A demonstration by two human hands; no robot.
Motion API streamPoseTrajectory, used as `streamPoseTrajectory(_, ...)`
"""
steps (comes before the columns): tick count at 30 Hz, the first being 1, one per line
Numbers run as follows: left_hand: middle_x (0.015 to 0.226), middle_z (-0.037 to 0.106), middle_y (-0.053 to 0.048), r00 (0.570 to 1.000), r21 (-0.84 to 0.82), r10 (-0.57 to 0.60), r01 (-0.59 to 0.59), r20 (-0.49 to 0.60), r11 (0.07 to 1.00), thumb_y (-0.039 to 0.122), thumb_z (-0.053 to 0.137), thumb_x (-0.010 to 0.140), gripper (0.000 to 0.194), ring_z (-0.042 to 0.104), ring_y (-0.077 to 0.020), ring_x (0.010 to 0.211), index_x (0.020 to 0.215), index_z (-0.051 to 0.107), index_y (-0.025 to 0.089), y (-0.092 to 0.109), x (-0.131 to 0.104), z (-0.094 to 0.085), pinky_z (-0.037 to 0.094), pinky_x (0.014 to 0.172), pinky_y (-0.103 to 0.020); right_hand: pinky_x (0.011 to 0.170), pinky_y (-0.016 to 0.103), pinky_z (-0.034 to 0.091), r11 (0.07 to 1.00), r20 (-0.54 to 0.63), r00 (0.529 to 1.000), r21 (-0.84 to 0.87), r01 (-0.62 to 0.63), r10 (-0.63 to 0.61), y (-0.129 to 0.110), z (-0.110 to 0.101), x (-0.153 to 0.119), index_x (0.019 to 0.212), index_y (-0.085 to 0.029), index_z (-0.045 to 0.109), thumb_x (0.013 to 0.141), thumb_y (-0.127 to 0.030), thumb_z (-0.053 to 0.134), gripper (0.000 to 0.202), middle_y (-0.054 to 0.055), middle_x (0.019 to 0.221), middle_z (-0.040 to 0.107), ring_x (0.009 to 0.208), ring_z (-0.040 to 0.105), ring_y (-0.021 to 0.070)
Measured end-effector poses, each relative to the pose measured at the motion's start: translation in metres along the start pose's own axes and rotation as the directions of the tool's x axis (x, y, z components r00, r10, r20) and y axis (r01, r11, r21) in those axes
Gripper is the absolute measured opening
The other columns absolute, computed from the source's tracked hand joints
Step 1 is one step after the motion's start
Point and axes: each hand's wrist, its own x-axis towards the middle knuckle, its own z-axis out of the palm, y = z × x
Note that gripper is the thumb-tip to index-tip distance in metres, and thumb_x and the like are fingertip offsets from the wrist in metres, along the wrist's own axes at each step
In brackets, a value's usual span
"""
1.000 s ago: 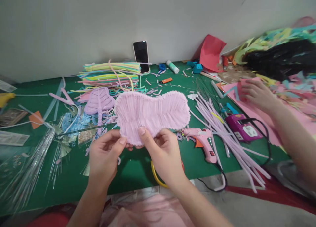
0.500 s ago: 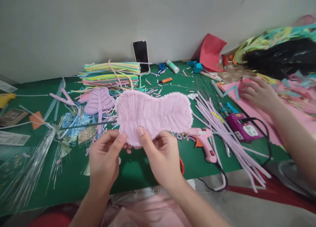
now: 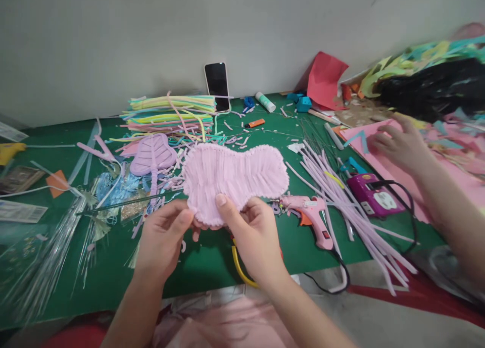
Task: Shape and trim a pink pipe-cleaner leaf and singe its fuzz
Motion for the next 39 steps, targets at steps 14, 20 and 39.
streamPoseTrajectory(14,0.061,0.065,0.002,0.997,0.062,-0.017,0.022,-0.082,0.998,0.027,0.073,0.077,0.011,0.055,-0.0093,0.048,0.074,0.067,0.018,0.008,0.001,-0.001,0.047,0.045,-0.019,0.059,0.03,0.054,0.999,0.088,0.996,0.033,-0.007,0.004,-0.004,-0.001,-0.001,0.064,-0.023,0.065,0.075,-0.044,0.079,0.028,0.004,0.065,0.069,0.062,0.064,0.0185)
streamPoseTrajectory(20,0.055,0.056,0.005,0.985,0.274,0.131,-0.095,-0.115,0.957,0.026,0.063,0.082,0.013,0.047,-0.0085,0.044,0.072,0.059,0.02,0.011,-0.003,0.008,0.04,0.042,-0.019,0.054,0.031,0.053,0.998,0.041,0.998,-0.05,0.048,-0.046,-0.006,0.004,-0.004,0.063,-0.023,0.067,0.075,-0.047,0.078,0.03,0.004,0.059,0.068,0.057,0.063,0.019)
streamPoseTrajectory(39,0.07,0.066,0.0,1.0,-0.127,-0.005,0.008,0.02,0.992,0.03,0.082,0.072,0.014,0.056,-0.0091,0.054,0.073,0.072,0.02,0.004,-0.002,0.001,0.05,0.047,-0.018,0.05,0.03,0.05,0.991,0.077,0.995,0.115,-0.069,0.061,-0.006,0.004,-0.001,0.071,-0.022,0.063,0.072,-0.048,0.08,0.031,0.0,0.057,0.065,0.05,0.06,0.0162)
